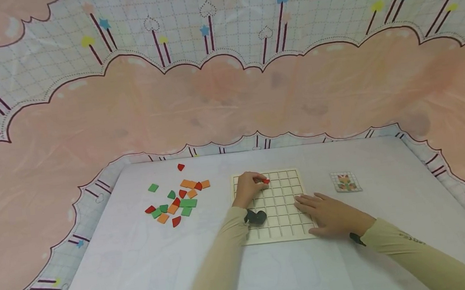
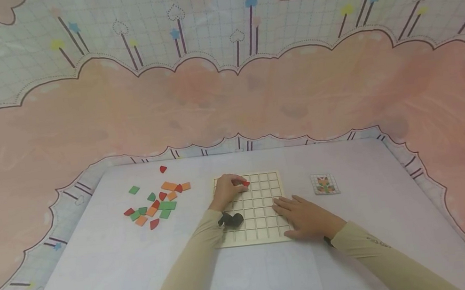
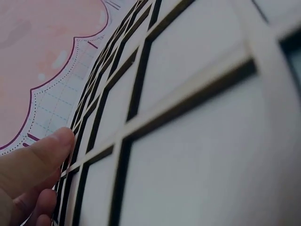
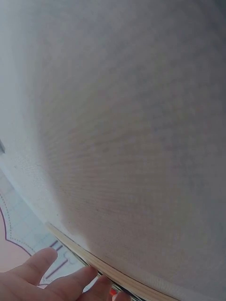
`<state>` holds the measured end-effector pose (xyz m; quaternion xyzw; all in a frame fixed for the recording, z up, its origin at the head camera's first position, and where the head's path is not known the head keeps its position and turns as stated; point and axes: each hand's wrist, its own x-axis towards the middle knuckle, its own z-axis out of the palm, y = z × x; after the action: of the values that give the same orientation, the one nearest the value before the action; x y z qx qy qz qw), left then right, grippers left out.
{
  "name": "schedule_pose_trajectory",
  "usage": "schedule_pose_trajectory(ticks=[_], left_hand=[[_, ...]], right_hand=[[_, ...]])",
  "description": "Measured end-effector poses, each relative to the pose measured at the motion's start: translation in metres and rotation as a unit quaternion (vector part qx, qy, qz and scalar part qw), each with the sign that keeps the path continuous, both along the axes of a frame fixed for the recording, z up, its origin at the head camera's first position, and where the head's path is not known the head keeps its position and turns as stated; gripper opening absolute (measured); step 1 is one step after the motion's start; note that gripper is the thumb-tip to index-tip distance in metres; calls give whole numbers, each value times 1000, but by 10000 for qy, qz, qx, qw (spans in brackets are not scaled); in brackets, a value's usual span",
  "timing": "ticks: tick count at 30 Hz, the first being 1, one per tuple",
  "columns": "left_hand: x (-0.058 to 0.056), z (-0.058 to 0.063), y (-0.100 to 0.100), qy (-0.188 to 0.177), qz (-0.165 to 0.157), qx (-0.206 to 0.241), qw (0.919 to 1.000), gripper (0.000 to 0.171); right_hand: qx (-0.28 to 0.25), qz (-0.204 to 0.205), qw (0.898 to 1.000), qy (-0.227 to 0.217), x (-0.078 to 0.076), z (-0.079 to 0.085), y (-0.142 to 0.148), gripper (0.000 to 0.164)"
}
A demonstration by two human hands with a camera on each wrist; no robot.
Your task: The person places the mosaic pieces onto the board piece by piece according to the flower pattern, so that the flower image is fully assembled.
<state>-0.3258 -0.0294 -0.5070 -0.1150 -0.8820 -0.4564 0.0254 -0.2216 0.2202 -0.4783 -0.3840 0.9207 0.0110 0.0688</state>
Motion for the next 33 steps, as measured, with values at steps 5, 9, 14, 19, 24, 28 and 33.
schedule_pose_trajectory(ticks=[5,9,14,19,24,28,33], left_hand=[[0,2,-1,-145,-77,-10,9999,19],[-2,6,-6,-249,-316,-3,9992,17],[-5,12,-9,-512,-517,42,9973,14],[-4,16,-6,-749,-300,-55,9967,14],[-3,16,-4,-651,-209,-170,9975,15],[-3,12,-3,-543,-174,-198,9982,14],[-4,9,-3,-460,-169,-177,9986,14]], right_hand=[[-25,17,10000,15,0,0,0,73],[-24,47,10000,31,-1,0,1,73],[-57,60,10000,25,-2,-1,2,74],[-20,96,9999,52,-2,-2,2,74],[-40,126,9999,70,-2,1,0,73],[-72,117,9999,59,-1,3,0,73],[-55,73,9999,52,0,2,-1,73]])
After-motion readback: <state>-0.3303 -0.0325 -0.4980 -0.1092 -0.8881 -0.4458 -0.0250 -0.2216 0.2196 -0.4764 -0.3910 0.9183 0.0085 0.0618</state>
